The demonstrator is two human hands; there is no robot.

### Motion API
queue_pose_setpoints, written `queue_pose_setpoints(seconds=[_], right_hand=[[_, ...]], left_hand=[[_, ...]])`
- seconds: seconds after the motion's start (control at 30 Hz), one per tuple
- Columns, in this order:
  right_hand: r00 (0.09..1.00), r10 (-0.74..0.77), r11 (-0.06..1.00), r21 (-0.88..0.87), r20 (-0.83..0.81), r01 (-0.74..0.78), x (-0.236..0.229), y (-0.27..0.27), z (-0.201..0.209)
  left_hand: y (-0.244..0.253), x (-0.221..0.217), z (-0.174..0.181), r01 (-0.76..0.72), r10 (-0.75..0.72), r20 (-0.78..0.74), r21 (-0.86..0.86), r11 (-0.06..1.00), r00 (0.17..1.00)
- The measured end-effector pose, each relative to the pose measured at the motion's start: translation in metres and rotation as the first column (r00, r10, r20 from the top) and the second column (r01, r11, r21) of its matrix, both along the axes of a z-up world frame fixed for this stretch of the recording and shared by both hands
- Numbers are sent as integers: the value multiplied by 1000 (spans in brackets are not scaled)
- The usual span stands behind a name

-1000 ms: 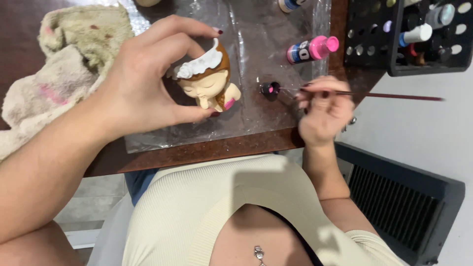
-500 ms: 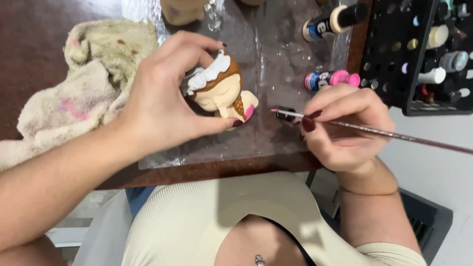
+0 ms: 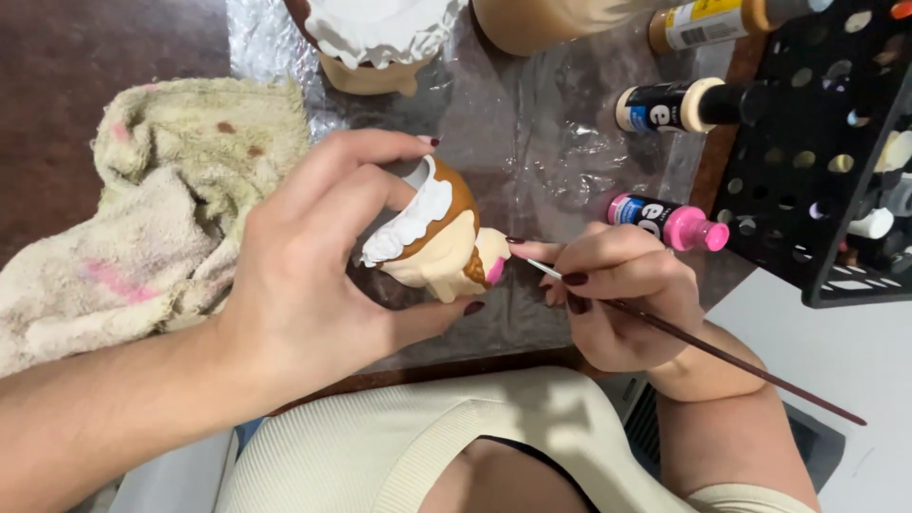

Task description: Painting a small biscuit/ceramic girl figurine with pink paint.

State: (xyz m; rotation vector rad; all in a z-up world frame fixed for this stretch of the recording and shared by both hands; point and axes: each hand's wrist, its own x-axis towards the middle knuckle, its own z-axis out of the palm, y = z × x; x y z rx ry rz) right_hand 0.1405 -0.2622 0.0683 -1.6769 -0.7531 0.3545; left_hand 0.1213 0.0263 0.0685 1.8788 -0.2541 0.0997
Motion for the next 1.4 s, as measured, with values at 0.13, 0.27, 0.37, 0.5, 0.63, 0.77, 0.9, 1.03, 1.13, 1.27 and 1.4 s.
queue_pose_setpoints(seconds=[0.13,0.27,0.37,0.5,0.63,0.77,0.9,1.03,1.13,1.27,1.4], right_hand=[[999,-5,1000,3,-34,5,2,8,-1],[999,38,999,-33,25,-38,4,17,2],[998,42,997,-72,42,-38,2,19,2],[992,54,993,-107,114,-41,2,21,1],[983,56,987,-159,174,-28,3,23,-1],[981,68,990,-132,182,-44,4,25,-2],[982,60,988,-152,180,-33,3,26,1],[982,65,983,-182,175,-32,3,27,3],[982,73,980,-196,176,-37,3,26,2],[979,70,981,-189,190,-33,3,25,1],[982,78,983,-179,171,-47,4,25,1]], left_hand=[[1,0,0,-10,10,2,11,1000,1000],[2,-1,-2,-15,12,60,44,999,998],[2,-2,-3,-16,7,87,111,994,996],[3,-2,-3,-24,8,109,141,990,994],[2,-3,-4,-42,24,116,156,987,993],[2,-3,-5,-39,21,118,151,988,993],[3,-3,-5,-46,27,124,153,987,992],[3,-2,-6,-40,22,121,150,988,992],[3,-3,-6,-41,23,122,152,987,992],[3,-3,-6,-40,20,123,158,987,992],[3,-3,-6,-46,27,128,153,987,991]])
